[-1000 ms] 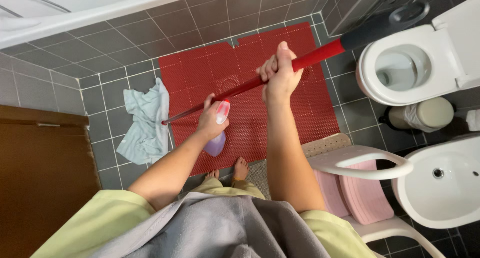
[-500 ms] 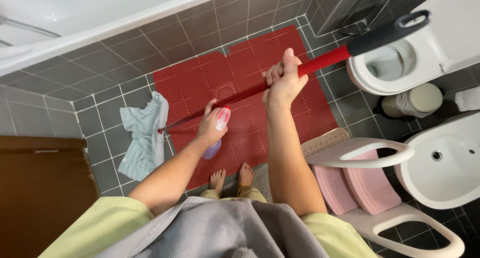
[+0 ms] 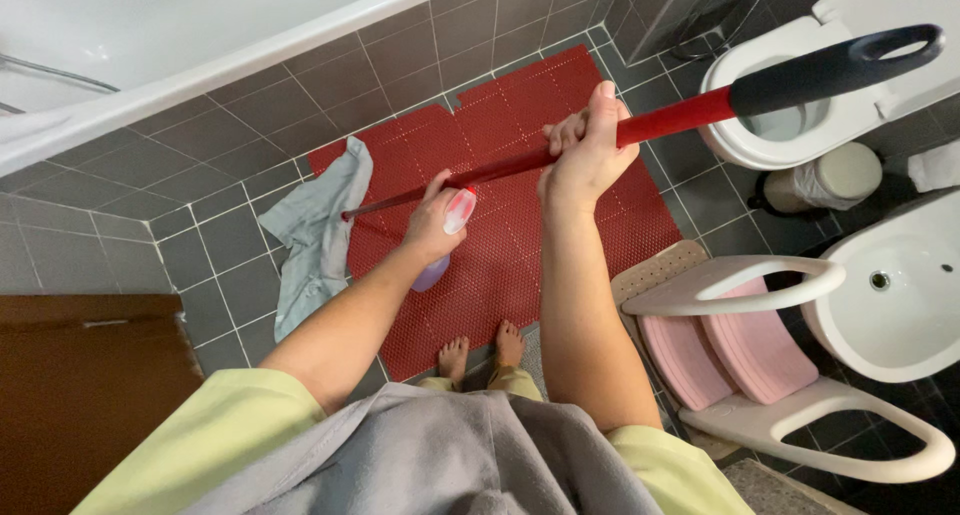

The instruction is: The person mops the bathroom floor using a red mop and a spray bottle. They move a red bath mat and a beige mat aside to clean underneath, then continue mopping the tiled floor.

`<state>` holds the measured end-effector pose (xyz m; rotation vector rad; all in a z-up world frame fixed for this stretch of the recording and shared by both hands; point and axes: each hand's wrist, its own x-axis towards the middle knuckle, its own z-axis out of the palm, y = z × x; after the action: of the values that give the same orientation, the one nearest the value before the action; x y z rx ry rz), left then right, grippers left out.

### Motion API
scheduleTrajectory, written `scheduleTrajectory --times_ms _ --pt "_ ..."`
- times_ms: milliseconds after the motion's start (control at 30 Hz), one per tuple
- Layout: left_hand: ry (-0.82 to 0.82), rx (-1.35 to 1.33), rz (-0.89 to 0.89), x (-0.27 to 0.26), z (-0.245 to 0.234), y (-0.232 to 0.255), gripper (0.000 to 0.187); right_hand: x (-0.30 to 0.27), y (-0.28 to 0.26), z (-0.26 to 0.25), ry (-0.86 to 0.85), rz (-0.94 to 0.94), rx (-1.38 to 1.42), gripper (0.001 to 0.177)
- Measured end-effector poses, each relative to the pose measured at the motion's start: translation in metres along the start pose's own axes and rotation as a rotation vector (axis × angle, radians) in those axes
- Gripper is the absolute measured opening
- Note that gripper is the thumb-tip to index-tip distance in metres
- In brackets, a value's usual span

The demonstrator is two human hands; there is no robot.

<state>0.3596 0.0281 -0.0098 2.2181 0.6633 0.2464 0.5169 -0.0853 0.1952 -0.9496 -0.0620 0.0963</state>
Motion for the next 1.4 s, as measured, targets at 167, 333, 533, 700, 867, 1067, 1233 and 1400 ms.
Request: scheduleTrajectory --times_ms 167,333,533,700,867,1067,1233,1400 --pt "0.062 -0.023 0.121 -0.007 0.007 -0.015 0.056 -0.014 0.002 -0.003 0.043 -0.002 -0.012 0.038" --pt "0.019 -0.057 0.180 -0.017 0.009 -0.022 0.059 -0.024 0.000 -0.016 0.029 -0.009 0.017 0.041" --pt "-0.143 -0.029 0.224 -0.019 0.007 -0.025 0.059 -0.024 -0.009 -0.047 -0.086 0.065 0.014 0.042" --pt "-0.139 -0.004 0.277 -0.031 0.014 -0.029 0.055 -0.015 -0.009 -0.066 -0.149 0.149 -0.011 0.042" --pt "-0.131 0.051 0.263 -0.061 0.032 -0.044 0.056 -0.023 0.002 -0.093 -0.164 0.254 0.009 0.045" --pt "-0.169 0.102 0.143 -0.097 0.047 -0.061 0.053 -0.041 0.018 -0.111 -0.158 0.329 0.005 0.044" --pt "-0.126 0.098 0.157 -0.122 0.033 -0.072 0.057 -0.065 0.034 -0.105 -0.198 0.387 0.023 0.043" --pt "-0.093 -0.030 0.075 -0.134 0.010 -0.082 0.063 -0.082 0.058 -0.092 -0.164 0.361 0.023 0.036"
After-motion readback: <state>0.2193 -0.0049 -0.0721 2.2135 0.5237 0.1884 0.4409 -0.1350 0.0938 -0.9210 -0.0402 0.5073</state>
